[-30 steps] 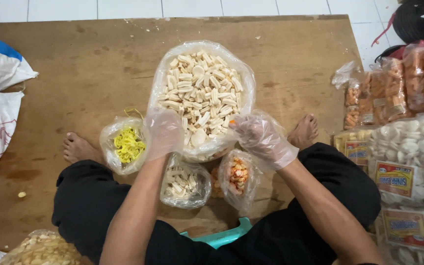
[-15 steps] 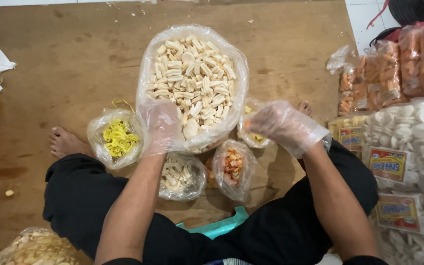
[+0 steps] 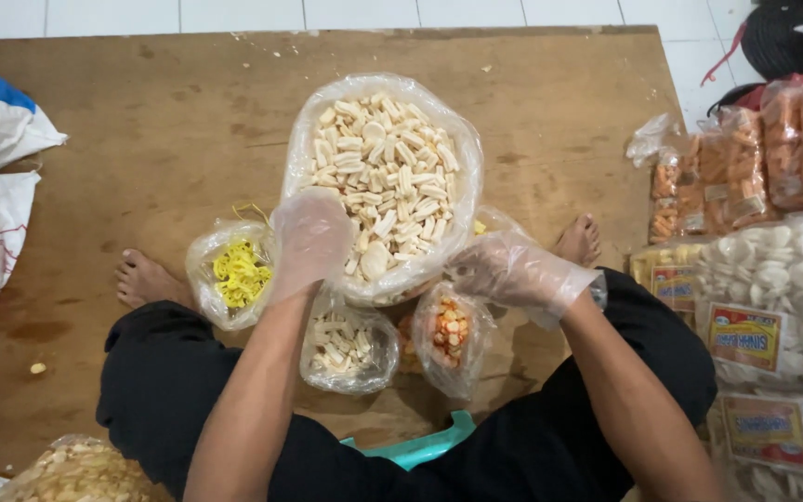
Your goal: Sorting various snack items from a large central bag into smaller plastic bags by hand.
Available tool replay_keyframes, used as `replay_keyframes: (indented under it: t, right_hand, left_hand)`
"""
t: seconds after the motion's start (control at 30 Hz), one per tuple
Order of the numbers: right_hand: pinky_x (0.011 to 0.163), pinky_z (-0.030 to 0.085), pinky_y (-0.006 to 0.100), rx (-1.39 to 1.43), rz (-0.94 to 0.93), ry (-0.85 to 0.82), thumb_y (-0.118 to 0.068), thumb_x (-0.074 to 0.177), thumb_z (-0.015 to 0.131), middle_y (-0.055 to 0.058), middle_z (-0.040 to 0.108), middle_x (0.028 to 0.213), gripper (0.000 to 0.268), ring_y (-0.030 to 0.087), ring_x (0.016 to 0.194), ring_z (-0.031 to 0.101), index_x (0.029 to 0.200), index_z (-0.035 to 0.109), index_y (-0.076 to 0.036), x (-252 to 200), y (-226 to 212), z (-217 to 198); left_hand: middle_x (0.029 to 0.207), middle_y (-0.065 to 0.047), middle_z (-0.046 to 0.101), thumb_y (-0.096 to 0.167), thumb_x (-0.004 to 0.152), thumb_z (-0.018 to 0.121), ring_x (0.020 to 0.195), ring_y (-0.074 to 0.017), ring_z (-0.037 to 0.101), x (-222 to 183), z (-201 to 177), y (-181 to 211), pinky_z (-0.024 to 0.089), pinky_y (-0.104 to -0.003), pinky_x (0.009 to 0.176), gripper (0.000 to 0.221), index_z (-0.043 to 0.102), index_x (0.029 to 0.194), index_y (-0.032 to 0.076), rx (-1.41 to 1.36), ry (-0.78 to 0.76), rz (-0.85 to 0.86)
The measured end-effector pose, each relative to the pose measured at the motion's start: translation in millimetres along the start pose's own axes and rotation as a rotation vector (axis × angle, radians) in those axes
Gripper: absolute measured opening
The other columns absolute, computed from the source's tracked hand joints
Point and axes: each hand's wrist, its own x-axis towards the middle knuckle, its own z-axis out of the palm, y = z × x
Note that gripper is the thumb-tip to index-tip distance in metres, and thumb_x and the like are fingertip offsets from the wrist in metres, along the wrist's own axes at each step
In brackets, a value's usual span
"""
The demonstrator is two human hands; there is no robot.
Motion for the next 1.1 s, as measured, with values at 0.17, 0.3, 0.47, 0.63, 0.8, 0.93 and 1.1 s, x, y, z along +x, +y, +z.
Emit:
replay_keyframes:
  t: [0.17, 0.3, 0.47, 0.63, 0.8, 0.93, 1.1]
  right_hand:
    - [0.084, 0.059, 0.036, 0.11, 0.225, 0.068, -0.049, 0.084, 0.07, 0.002, 0.075, 0.113, 0.043, 0.022, 0.101, 0.073, 0.118, 0.075, -0.022, 22.8, -18.2, 4.3]
    - [0.07, 0.062, 0.027, 0.123, 0.269, 0.226, -0.045, 0.08, 0.08, -0.007, 0.077, 0.105, 0.049, 0.014, 0.087, 0.074, 0.127, 0.071, -0.04, 31.9, -18.6, 20.9]
    - [0.072, 0.062, 0.032, 0.165, 0.212, 0.289, -0.04, 0.083, 0.081, 0.003, 0.077, 0.103, 0.051, 0.023, 0.09, 0.075, 0.132, 0.069, -0.031, 54.6, -34.4, 48.7]
    - [0.072, 0.06, 0.032, 0.194, 0.222, 0.343, -0.036, 0.088, 0.079, 0.0, 0.076, 0.091, 0.026, 0.021, 0.084, 0.074, 0.11, 0.073, -0.026, 71.7, -41.9, 50.3]
    - [0.069, 0.055, 0.03, 0.219, 0.346, 0.369, -0.054, 0.091, 0.071, -0.008, 0.075, 0.075, 0.03, 0.014, 0.077, 0.074, 0.073, 0.075, -0.03, 79.6, -108.3, 17.5]
    - [0.084, 0.058, 0.034, 0.319, 0.356, 0.363, -0.048, 0.094, 0.069, 0.0, 0.08, 0.099, 0.025, 0.022, 0.101, 0.076, 0.105, 0.081, -0.029, 83.5, -96.0, 29.2]
    - [0.073, 0.06, 0.031, 0.365, 0.355, 0.44, -0.034, 0.092, 0.071, 0.002, 0.079, 0.087, 0.016, 0.017, 0.087, 0.077, 0.102, 0.079, -0.023, 68.6, -127.5, 14.0]
  left_hand:
    - [0.105, -0.006, 0.065, 0.014, 0.098, 0.062, 0.101, -0.021, 0.067, 33.5, 161.7, 35.3, 0.053, -0.026, 0.092, 0.015, 0.066, 0.113, 0.012, 1.32, 0.143, -0.108]
    - [0.092, -0.003, 0.065, 0.017, 0.092, 0.061, 0.098, -0.0226, 0.067, 45.6, 210.0, 43.0, 0.046, -0.025, 0.097, 0.009, 0.069, 0.096, 0.018, 2.147, 0.305, -0.482]
    - [0.091, -0.003, 0.071, 0.027, 0.092, 0.065, 0.1, -0.0235, 0.069, 34.3, 221.0, 44.8, 0.05, -0.029, 0.094, 0.011, 0.074, 0.097, 0.021, 1.978, 0.265, -0.404]
    - [0.091, -0.004, 0.077, 0.037, 0.091, 0.07, 0.102, -0.0245, 0.072, 30.9, 240.0, 51.8, 0.054, -0.034, 0.091, 0.016, 0.078, 0.098, 0.025, 1.798, 0.236, -0.326]
    - [0.091, 0.003, 0.081, 0.032, 0.087, 0.075, 0.099, -0.0158, 0.075, 39.1, 271.7, 67.6, 0.055, -0.03, 0.091, 0.011, 0.083, 0.092, 0.027, 1.52, 0.373, -0.32]
    - [0.092, 0.004, 0.082, 0.031, 0.087, 0.074, 0.1, -0.0135, 0.075, 31.0, 285.2, 70.4, 0.056, -0.029, 0.089, 0.013, 0.084, 0.094, 0.027, 1.478, 0.423, -0.377]
    - [0.099, -0.005, 0.082, 0.025, 0.087, 0.075, 0.103, -0.02, 0.076, 33.8, 296.2, 71.6, 0.056, -0.032, 0.091, 0.017, 0.084, 0.101, 0.02, 1.361, 0.507, -0.322]
